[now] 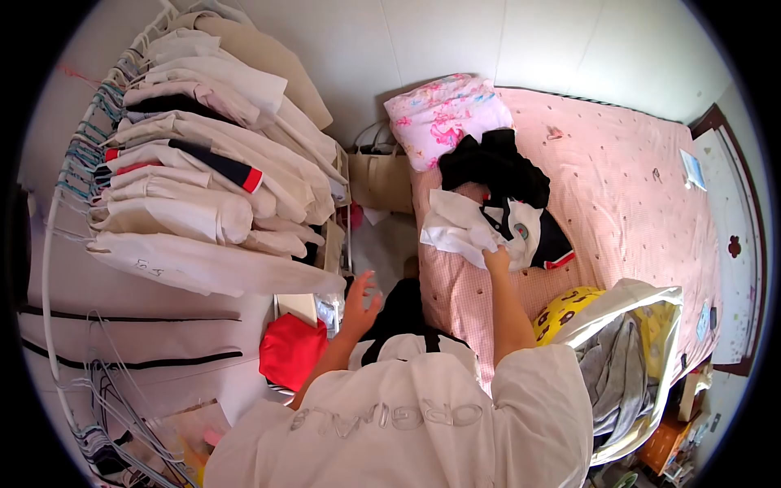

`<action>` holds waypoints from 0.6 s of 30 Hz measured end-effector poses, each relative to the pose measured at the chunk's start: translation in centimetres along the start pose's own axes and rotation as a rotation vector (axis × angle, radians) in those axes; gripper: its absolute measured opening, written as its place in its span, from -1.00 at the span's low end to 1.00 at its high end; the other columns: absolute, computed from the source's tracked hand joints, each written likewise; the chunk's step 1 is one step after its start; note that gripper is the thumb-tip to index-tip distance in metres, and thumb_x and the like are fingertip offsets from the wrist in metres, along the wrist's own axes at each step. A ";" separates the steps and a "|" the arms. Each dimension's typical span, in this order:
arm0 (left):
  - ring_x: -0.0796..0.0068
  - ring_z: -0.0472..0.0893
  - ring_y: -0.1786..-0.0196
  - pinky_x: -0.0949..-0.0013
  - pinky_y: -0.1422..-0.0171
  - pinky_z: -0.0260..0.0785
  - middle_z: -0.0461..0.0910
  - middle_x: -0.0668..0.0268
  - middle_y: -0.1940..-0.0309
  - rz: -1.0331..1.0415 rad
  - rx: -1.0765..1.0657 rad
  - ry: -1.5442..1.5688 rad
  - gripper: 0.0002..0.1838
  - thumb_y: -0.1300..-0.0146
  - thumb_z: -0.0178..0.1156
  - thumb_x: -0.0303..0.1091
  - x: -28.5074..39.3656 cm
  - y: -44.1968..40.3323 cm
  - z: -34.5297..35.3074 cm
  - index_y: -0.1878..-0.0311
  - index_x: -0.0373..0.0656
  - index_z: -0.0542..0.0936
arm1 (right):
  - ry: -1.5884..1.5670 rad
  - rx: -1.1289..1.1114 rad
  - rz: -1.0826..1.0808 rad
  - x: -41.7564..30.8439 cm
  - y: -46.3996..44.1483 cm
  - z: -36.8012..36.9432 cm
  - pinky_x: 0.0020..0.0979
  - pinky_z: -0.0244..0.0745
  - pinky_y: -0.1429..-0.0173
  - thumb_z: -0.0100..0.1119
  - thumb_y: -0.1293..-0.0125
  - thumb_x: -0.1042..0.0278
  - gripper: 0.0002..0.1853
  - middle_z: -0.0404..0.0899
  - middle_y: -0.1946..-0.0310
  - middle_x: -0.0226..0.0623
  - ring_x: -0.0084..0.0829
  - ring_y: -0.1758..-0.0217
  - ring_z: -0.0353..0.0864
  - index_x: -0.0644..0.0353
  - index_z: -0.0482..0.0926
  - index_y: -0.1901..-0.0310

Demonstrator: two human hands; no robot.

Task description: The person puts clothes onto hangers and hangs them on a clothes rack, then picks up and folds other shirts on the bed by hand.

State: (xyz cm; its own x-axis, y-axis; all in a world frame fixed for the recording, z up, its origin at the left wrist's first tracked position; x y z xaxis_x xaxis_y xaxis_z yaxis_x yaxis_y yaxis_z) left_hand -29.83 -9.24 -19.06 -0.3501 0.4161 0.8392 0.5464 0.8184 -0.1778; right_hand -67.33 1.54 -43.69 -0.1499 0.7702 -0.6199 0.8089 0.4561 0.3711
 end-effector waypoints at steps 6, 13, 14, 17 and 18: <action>0.39 0.47 0.07 0.38 0.10 0.32 0.32 0.18 -0.07 -0.024 -0.195 0.034 -0.42 -0.02 0.15 -0.42 0.7 -0.4 3.1 -0.16 -0.16 0.23 | -0.128 -0.108 -0.091 4.5 -3.1 6.5 -0.32 0.23 -0.17 0.36 0.27 0.20 -0.15 0.36 -0.02 0.06 -0.10 -0.18 0.26 0.41 0.23 -0.10; 0.39 0.47 0.09 0.40 0.12 0.33 0.30 0.22 -0.09 -0.054 -0.213 0.060 -0.42 0.00 0.15 -0.43 -0.6 -0.6 3.2 -0.15 -0.15 0.25 | -0.273 0.016 -0.288 1.8 -1.2 6.3 -0.33 0.23 -0.17 0.36 0.27 0.22 -0.16 0.37 0.00 0.05 -0.12 -0.15 0.29 0.40 0.24 -0.10; 0.39 0.47 0.10 0.40 0.11 0.33 0.30 0.22 -0.09 -0.057 -0.228 0.056 -0.42 0.00 0.16 -0.43 -0.9 -0.5 3.4 -0.15 -0.14 0.26 | -0.174 0.080 -0.329 1.3 -0.6 6.2 -0.33 0.24 -0.17 0.35 0.26 0.23 -0.19 0.38 0.00 0.05 -0.12 -0.14 0.31 0.39 0.25 -0.10; 0.38 0.48 0.10 0.39 0.10 0.34 0.30 0.21 -0.09 -0.056 -0.265 0.038 -0.46 0.00 0.15 -0.42 -1.2 -0.4 4.0 -0.13 -0.13 0.29 | 0.127 -0.082 -0.300 0.2 0.9 6.9 -0.29 0.30 -0.10 0.30 0.21 0.28 -0.35 0.44 0.11 0.06 -0.10 -0.03 0.40 0.38 0.36 0.01; 0.38 0.48 0.11 0.39 0.09 0.34 0.30 0.21 -0.09 -0.056 -0.277 0.031 -0.47 -0.01 0.15 -0.42 -1.1 -0.3 4.2 -0.12 -0.13 0.31 | 0.225 -0.197 -0.262 0.6 1.6 7.3 -0.26 0.33 -0.07 0.28 0.19 0.29 -0.42 0.46 0.15 0.07 -0.09 0.02 0.44 0.38 0.41 0.06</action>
State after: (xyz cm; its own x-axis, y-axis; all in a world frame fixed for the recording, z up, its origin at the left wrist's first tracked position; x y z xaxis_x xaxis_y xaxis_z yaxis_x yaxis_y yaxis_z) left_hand -32.81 -8.22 -22.13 -0.3646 0.3575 0.8598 0.7157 0.6983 0.0132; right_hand -62.02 -0.49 -48.52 -0.4752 0.6850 -0.5522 0.6057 0.7099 0.3594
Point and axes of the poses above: each hand's wrist, its own y-axis away from the middle knuckle, its own z-axis out of the palm, x = y × z, the point moved 10 cm from there along -y, towards the middle knuckle
